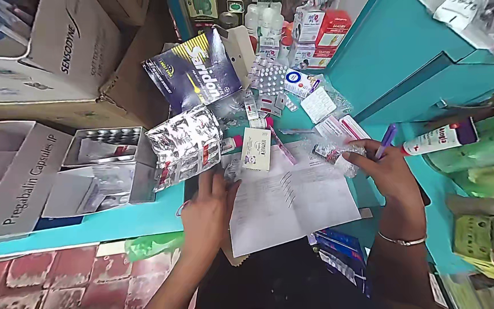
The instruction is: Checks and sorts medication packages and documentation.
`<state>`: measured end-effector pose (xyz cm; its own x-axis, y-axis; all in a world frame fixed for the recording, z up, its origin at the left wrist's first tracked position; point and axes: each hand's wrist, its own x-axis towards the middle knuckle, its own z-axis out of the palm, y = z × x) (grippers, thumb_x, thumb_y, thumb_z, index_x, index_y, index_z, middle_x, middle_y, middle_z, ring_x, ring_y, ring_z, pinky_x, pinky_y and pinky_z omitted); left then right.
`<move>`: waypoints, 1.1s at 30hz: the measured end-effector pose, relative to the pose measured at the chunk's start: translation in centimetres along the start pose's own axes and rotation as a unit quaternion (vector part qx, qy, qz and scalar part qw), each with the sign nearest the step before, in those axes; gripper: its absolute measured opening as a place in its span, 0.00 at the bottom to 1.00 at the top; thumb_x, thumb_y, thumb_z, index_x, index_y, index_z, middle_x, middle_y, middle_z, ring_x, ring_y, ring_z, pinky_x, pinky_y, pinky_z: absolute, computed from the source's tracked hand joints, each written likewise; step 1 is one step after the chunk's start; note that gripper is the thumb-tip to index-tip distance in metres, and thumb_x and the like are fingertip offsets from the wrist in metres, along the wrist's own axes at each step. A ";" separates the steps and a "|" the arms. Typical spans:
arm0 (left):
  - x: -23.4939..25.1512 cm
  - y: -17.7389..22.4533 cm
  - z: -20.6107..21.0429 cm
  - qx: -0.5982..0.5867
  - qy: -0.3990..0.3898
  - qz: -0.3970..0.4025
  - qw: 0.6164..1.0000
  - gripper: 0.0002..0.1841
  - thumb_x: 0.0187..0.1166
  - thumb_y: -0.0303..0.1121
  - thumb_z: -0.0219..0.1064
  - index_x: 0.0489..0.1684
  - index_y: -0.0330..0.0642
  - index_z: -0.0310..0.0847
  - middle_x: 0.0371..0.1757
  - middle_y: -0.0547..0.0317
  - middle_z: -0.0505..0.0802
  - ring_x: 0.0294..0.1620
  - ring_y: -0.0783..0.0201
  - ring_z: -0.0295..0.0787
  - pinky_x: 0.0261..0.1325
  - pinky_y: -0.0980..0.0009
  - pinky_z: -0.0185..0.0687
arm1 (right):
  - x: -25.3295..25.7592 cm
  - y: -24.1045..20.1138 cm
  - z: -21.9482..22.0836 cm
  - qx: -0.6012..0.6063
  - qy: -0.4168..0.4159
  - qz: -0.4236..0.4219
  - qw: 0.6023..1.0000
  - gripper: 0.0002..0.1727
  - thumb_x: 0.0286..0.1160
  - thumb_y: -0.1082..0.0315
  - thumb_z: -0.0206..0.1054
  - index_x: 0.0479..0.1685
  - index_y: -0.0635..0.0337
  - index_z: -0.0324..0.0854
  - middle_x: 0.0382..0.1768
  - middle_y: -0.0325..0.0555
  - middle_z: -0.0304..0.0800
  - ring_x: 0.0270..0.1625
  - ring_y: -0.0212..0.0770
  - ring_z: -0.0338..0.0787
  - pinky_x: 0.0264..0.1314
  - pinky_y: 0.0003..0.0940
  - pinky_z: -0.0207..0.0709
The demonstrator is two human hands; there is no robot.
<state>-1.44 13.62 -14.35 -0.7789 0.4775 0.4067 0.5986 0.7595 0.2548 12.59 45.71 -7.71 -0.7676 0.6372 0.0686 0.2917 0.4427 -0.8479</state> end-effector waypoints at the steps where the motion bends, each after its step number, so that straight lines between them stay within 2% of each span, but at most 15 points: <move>1: -0.1 -0.4 0.0 0.014 0.025 0.019 0.999 0.26 0.77 0.53 0.69 0.53 0.35 0.88 0.48 0.40 0.91 0.23 0.47 0.88 0.16 0.56 0.75 | -0.4 0.1 -0.1 0.020 -0.001 0.006 1.000 0.12 0.64 0.64 0.75 0.45 0.54 0.89 0.26 0.25 0.89 0.24 0.18 0.83 0.25 0.16 0.77; 5: 0.3 -1.9 0.6 0.034 0.087 0.100 0.991 0.24 0.81 0.51 0.65 0.58 0.37 0.86 0.46 0.41 0.90 0.22 0.49 0.87 0.14 0.60 0.73 | -0.9 0.0 0.2 0.101 -0.006 0.015 0.995 0.12 0.63 0.65 0.73 0.46 0.56 0.89 0.26 0.25 0.89 0.21 0.19 0.82 0.21 0.16 0.76; 8: 0.0 -1.9 0.1 0.011 0.143 0.148 0.979 0.25 0.82 0.52 0.65 0.65 0.40 0.82 0.51 0.42 0.89 0.26 0.53 0.87 0.16 0.65 0.72 | -1.6 -0.5 0.7 0.186 -0.020 0.000 0.982 0.10 0.63 0.66 0.73 0.44 0.52 0.89 0.23 0.24 0.88 0.17 0.18 0.77 0.18 0.15 0.72; 10: -0.5 -0.2 -1.6 -0.031 0.168 0.187 0.967 0.26 0.83 0.54 0.66 0.71 0.46 0.76 0.60 0.46 0.89 0.33 0.56 0.89 0.23 0.67 0.75 | -2.8 -1.7 1.7 0.239 -0.052 -0.046 0.969 0.10 0.64 0.65 0.75 0.44 0.47 0.92 0.30 0.23 0.92 0.23 0.17 0.82 0.23 0.14 0.76; 13: -1.1 3.8 -3.5 -0.040 0.151 0.247 0.956 0.26 0.88 0.51 0.59 0.79 0.49 0.70 0.71 0.49 0.87 0.26 0.58 0.81 0.22 0.68 0.67 | -5.2 -4.2 4.7 0.224 -0.127 -0.132 0.957 0.12 0.65 0.57 0.78 0.47 0.44 0.91 0.38 0.20 0.94 0.35 0.14 0.87 0.35 0.13 0.83; 15: -0.5 5.0 -3.7 -0.042 0.141 0.248 0.958 0.20 0.88 0.38 0.55 0.74 0.42 0.76 0.62 0.46 0.92 0.19 0.58 0.76 0.17 0.67 0.61 | -6.2 -5.6 6.6 0.246 -0.195 -0.153 0.937 0.12 0.68 0.57 0.77 0.47 0.49 0.91 0.37 0.22 0.93 0.36 0.14 0.87 0.37 0.12 0.82; 16: -0.3 5.0 -3.6 -0.067 0.129 0.227 0.963 0.17 0.86 0.34 0.56 0.67 0.41 0.80 0.56 0.47 0.94 0.18 0.58 0.78 0.14 0.67 0.62 | -6.4 -5.9 7.1 0.272 -0.223 -0.147 0.924 0.12 0.72 0.56 0.75 0.48 0.50 0.91 0.36 0.22 0.93 0.34 0.13 0.85 0.35 0.11 0.80; 18: -0.5 4.3 -3.7 -0.206 0.047 0.160 0.964 0.19 0.75 0.40 0.65 0.59 0.39 0.83 0.48 0.52 0.95 0.25 0.61 0.89 0.17 0.67 0.77 | -6.2 -5.9 7.2 0.305 -0.241 -0.126 0.913 0.15 0.82 0.51 0.67 0.51 0.48 0.91 0.30 0.16 0.89 0.26 0.07 0.77 0.27 0.06 0.70; 19: -1.2 3.9 -3.8 -0.316 -0.026 0.109 0.942 0.24 0.69 0.45 0.73 0.58 0.39 0.84 0.45 0.57 0.96 0.33 0.65 0.94 0.28 0.66 0.87 | -6.2 -5.6 7.1 0.299 -0.228 -0.122 0.919 0.16 0.86 0.51 0.62 0.49 0.48 0.92 0.29 0.16 0.88 0.24 0.06 0.73 0.25 0.05 0.65; 20: -1.8 3.6 -3.8 -0.448 -0.109 0.052 0.886 0.24 0.70 0.45 0.77 0.58 0.39 0.85 0.46 0.62 0.96 0.44 0.72 0.94 0.45 0.70 0.93 | -6.0 -5.2 7.2 0.272 -0.200 -0.137 0.931 0.16 0.87 0.54 0.61 0.48 0.51 0.92 0.31 0.19 0.88 0.25 0.08 0.72 0.26 0.06 0.64; 21: -2.1 3.3 -3.6 -0.584 -0.188 -0.003 0.790 0.21 0.74 0.41 0.77 0.59 0.38 0.84 0.48 0.65 0.96 0.50 0.76 0.93 0.56 0.72 0.92 | -5.9 -4.9 7.4 0.228 -0.167 -0.163 0.945 0.14 0.87 0.58 0.62 0.48 0.54 0.92 0.34 0.23 0.87 0.28 0.10 0.74 0.28 0.07 0.67; 23: -2.4 3.2 -3.0 -0.742 -0.291 -0.117 0.592 0.18 0.79 0.39 0.72 0.61 0.39 0.80 0.48 0.66 0.95 0.49 0.73 0.93 0.57 0.71 0.90 | -6.2 -4.7 8.2 0.146 -0.120 -0.222 0.957 0.12 0.83 0.62 0.65 0.49 0.55 0.93 0.40 0.30 0.89 0.34 0.12 0.79 0.35 0.06 0.73; 25: -2.4 3.3 -3.2 -0.773 -0.327 -0.210 0.501 0.16 0.78 0.38 0.73 0.60 0.47 0.79 0.47 0.70 0.96 0.46 0.73 0.94 0.53 0.72 0.91 | -6.9 -4.8 8.9 0.090 -0.113 -0.290 0.946 0.10 0.82 0.64 0.66 0.49 0.57 0.92 0.42 0.36 0.90 0.38 0.13 0.81 0.39 0.05 0.74; 29: -2.5 3.1 -2.7 -0.776 -0.321 -0.197 0.506 0.12 0.77 0.30 0.71 0.56 0.50 0.82 0.47 0.73 0.96 0.47 0.75 0.93 0.55 0.73 0.90 | -7.3 -4.4 10.0 0.011 -0.114 -0.415 0.903 0.08 0.83 0.66 0.67 0.49 0.59 0.89 0.47 0.45 0.93 0.49 0.26 0.91 0.51 0.13 0.82; 33: -2.5 2.8 -3.2 -0.768 -0.342 -0.219 0.495 0.12 0.74 0.29 0.73 0.53 0.52 0.83 0.44 0.73 0.96 0.44 0.75 0.94 0.51 0.74 0.91 | -7.7 -4.3 9.9 -0.051 -0.094 -0.470 0.876 0.08 0.82 0.68 0.67 0.51 0.59 0.89 0.45 0.46 0.94 0.45 0.32 0.92 0.46 0.19 0.83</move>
<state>2.74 13.15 -11.88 -0.4632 0.8528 -0.2412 -0.6289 -0.1246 0.7674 11.57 32.65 -9.83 -0.7741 -0.1506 0.6148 -0.4775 0.7765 -0.4110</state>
